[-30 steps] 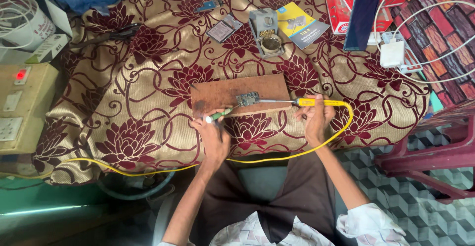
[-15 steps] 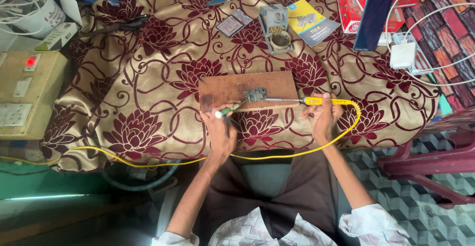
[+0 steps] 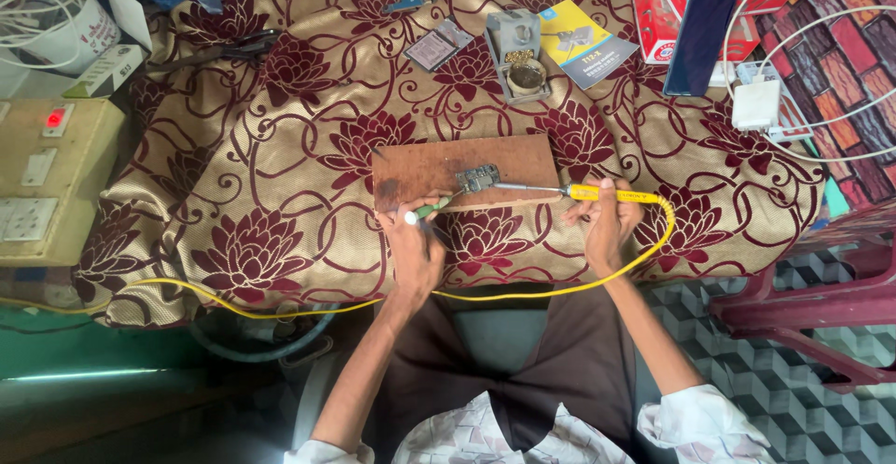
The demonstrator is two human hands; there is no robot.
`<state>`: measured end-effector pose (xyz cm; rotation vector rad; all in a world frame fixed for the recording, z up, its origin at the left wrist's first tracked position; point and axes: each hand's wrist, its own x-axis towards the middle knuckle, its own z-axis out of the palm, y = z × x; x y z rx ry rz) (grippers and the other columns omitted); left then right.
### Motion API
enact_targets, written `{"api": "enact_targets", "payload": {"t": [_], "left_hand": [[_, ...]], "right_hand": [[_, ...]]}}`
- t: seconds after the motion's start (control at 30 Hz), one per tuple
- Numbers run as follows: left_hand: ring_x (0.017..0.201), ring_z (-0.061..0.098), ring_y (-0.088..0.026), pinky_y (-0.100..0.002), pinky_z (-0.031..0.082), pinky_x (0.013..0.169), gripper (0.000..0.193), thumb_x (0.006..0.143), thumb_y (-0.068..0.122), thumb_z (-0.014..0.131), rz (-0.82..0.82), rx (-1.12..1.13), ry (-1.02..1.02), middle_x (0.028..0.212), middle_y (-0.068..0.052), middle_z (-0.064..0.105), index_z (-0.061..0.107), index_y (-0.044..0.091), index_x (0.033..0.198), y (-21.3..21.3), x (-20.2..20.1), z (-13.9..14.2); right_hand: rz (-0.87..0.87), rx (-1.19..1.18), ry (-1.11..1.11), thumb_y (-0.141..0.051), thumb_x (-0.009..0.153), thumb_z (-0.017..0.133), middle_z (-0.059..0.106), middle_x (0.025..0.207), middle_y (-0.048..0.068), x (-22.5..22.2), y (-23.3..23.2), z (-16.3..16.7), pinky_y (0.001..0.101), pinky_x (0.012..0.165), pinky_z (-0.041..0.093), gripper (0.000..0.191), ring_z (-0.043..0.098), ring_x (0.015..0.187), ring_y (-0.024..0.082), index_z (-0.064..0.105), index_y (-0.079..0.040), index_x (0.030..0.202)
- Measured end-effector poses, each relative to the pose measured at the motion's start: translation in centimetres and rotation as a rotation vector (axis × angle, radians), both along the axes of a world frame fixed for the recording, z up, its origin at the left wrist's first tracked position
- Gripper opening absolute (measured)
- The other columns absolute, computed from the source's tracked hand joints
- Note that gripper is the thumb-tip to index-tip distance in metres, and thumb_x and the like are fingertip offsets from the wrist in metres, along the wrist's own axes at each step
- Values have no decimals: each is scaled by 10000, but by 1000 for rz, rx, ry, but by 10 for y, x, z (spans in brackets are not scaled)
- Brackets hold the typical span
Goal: The person uses a soldering iron and a green-handled tool to work on a small circuit board placed on a wooden block. The person repeatedly applies the soldering iron to various points on the board while holding it steady with the other tool.
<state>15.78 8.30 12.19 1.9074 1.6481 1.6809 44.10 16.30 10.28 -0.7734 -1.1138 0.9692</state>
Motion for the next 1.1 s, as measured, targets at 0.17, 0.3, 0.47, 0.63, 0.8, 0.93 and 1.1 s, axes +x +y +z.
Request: {"api": "enact_targets", "payload": {"t": [0.17, 0.3, 0.47, 0.63, 0.8, 0.93, 1.1], "left_hand": [[987, 535, -283, -415, 317, 984, 496, 669, -141, 465, -6, 15, 10, 1143, -111, 694, 565, 3, 1134, 6, -5, -4], [921, 514, -274, -401, 321, 922, 475, 676, -139, 467, 12, -60, 2, 1097, -111, 710, 609, 18, 1101, 12, -13, -9], [925, 512, -269, -395, 325, 921, 472, 679, -127, 468, 10, -36, -25, 1072, -113, 699, 606, 18, 1106, 15, -24, -9], [953, 523, -268, -403, 311, 939, 475, 691, -128, 453, -14, -19, -36, 1093, -117, 694, 584, 16, 1124, 19, -32, -6], [932, 485, -256, -385, 299, 913, 380, 832, -130, 492, 17, -72, -81, 1075, -95, 694, 610, 57, 1142, 25, -33, -4], [954, 523, -226, -402, 275, 933, 372, 862, -109, 511, 38, -44, -75, 1111, -59, 709, 610, 97, 1156, 33, -26, 0], [1070, 525, -280, -443, 243, 970, 445, 792, -69, 514, 125, 38, 23, 1206, -106, 627, 569, 76, 1209, 49, -19, 8]], "right_hand": [[-52, 7, -131, -224, 1113, 479, 618, 677, 116, -9, -4, 8, 319, 533, 558, 316, 620, 534, 174, 581, 65, 1034], [-37, 112, -288, -165, 1139, 505, 610, 683, 102, -20, -8, 25, 302, 636, 582, 267, 660, 633, 161, 583, 58, 1016], [-116, 155, -461, -65, 1070, 573, 659, 700, 73, -49, -5, 58, 251, 572, 519, 196, 663, 632, 127, 578, 33, 901], [-158, 245, -666, -19, 1044, 609, 583, 684, 35, -82, 5, 93, 282, 498, 381, 256, 518, 566, 90, 527, -1, 802], [-133, 294, -749, -11, 1033, 614, 432, 615, 41, -104, 15, 125, 327, 504, 338, 321, 427, 539, 106, 460, -10, 751], [-301, 658, -1043, -4, 966, 645, 482, 632, 57, -110, 16, 138, 414, 561, 372, 290, 473, 538, 174, 498, -45, 719], [-70, 275, -812, -123, 958, 641, 501, 621, 66, -106, 34, 139, 339, 597, 449, 278, 518, 516, 180, 509, -33, 730]]}}
